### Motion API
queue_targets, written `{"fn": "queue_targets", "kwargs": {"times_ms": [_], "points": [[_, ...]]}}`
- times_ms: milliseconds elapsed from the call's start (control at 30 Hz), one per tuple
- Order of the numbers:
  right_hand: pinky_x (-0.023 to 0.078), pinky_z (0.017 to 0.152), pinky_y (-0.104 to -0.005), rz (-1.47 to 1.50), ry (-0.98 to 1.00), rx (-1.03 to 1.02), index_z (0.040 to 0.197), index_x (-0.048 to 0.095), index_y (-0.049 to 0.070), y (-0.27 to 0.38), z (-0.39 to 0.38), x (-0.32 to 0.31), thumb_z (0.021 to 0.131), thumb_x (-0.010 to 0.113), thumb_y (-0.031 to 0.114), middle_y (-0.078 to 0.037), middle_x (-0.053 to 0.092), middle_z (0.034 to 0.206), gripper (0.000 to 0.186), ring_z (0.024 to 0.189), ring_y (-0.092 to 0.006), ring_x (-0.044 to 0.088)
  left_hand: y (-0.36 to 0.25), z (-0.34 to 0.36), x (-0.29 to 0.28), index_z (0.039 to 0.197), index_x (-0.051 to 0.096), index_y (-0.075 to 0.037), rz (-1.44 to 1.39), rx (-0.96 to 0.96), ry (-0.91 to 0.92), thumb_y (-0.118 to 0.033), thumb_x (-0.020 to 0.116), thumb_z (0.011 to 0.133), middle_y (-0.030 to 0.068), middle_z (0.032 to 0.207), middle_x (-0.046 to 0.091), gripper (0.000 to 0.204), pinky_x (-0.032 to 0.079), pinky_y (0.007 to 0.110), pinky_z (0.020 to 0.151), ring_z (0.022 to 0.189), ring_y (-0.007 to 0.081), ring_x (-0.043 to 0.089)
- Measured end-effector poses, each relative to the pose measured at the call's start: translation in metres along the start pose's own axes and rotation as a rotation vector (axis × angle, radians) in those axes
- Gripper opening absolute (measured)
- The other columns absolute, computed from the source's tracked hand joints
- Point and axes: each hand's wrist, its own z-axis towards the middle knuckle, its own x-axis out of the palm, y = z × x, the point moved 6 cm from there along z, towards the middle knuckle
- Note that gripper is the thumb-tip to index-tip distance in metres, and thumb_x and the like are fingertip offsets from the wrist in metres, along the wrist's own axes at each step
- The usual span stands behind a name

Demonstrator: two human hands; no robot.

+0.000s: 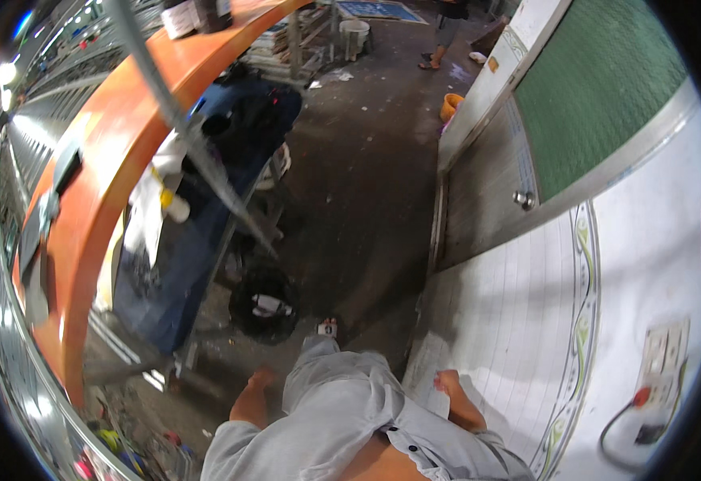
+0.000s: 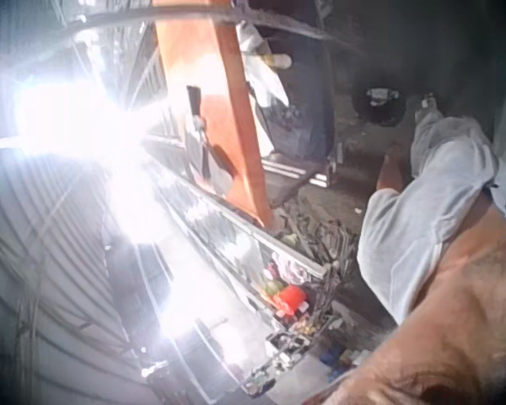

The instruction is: The person retrieves a blue screen printing frame and positions it over a white t-shirt on a conveyor table. They then place a navy blue t-shirt on the table, smooth it out, and use a measuring tape to check dimensions before repositioning the frame.

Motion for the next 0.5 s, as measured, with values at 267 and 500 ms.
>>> {"fn": "queue_targets", "kwargs": {"times_ms": [267, 500], "points": [[0.049, 0.050, -0.0433, 0.616, 0.059, 0.393, 0.085, 0.067, 0.005, 0.029, 0.058, 0.066, 0.086, 0.060, 0.016, -0.011, 0.067, 0.083, 0.013, 0.067, -0.0274, 0.064, -0.037, 0.269, -0.369, 0.093, 0.073, -0.007, -0.761, 0.011, -0.135, -0.026, 0.066, 0.083, 0.0106, 0.090, 0.072, 0.022, 0.052, 0.037, 0.078, 0.084, 0.0253, 0.069], [0.052, 0.055, -0.0453, -0.817, 0.225, -0.429, 0.086, 0.070, 0.006, 0.318, 0.202, 0.109, 0.086, 0.059, 0.018, -0.008, 0.068, 0.078, 0.016, 0.070, -0.0274, 0.067, -0.100, 0.430, -0.535, 0.100, 0.073, -0.009, -0.972, -0.030, -0.082, -0.034, 0.067, 0.085, 0.0059, 0.087, 0.071, 0.031, 0.051, 0.037, 0.069, 0.080, 0.0182, 0.065]]}}
